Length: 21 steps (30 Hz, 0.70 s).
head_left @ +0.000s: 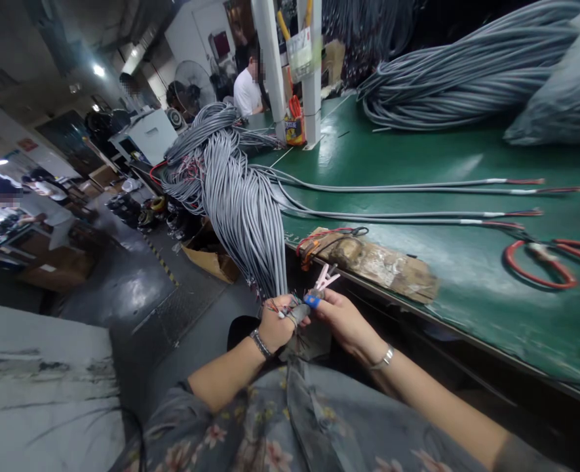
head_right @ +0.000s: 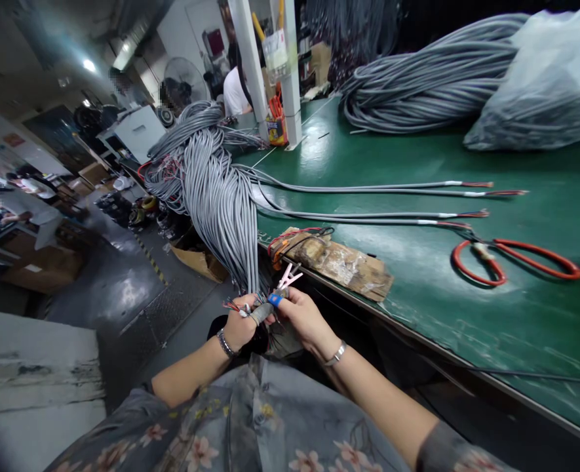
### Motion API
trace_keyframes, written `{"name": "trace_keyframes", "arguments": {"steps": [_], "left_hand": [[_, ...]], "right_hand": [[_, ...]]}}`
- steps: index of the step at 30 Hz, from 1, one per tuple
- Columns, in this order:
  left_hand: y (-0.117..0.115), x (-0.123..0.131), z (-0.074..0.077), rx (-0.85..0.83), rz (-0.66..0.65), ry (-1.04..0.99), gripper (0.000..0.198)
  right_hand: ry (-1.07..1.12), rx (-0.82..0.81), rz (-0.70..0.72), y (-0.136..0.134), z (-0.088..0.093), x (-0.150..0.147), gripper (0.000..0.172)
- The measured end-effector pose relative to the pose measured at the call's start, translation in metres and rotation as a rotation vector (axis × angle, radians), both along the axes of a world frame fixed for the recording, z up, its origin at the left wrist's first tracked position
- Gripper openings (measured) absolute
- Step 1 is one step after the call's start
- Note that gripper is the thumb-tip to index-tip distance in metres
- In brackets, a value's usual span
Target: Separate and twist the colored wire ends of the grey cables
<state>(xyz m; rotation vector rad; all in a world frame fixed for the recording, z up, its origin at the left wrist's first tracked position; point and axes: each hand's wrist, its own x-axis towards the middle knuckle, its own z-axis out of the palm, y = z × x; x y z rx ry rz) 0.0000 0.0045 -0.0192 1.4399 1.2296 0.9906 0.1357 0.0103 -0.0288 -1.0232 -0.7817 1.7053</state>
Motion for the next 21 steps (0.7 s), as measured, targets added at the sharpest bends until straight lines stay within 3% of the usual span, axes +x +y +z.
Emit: {"name": "trace_keyframes", "arguments": {"steps": [4, 10, 15, 21], "left_hand": [[0.0, 0.003, 0.0, -0.022, 0.015, -0.01, 0.044], [0.004, 0.001, -0.002, -0.096, -0.006, -0.117, 0.047], [0.009, -0.014, -0.012, -0.164, -0.137, -0.191, 0.049], [0.01, -0.018, 0.004, -0.156, -0.258, -0.061, 0.049]], "right_hand": [[0.033, 0.0, -0.038, -0.003, -0.002, -0.003, 0.035], [0.316, -0.033, -0.064, -0.01, -0.003, -0.009, 0.037], [0.412, -0.149, 0.106, -0.006, -0.008, -0.004, 0.034], [0.41, -0.136, 0.235, 0.001, -0.014, 0.0, 0.029]]}}
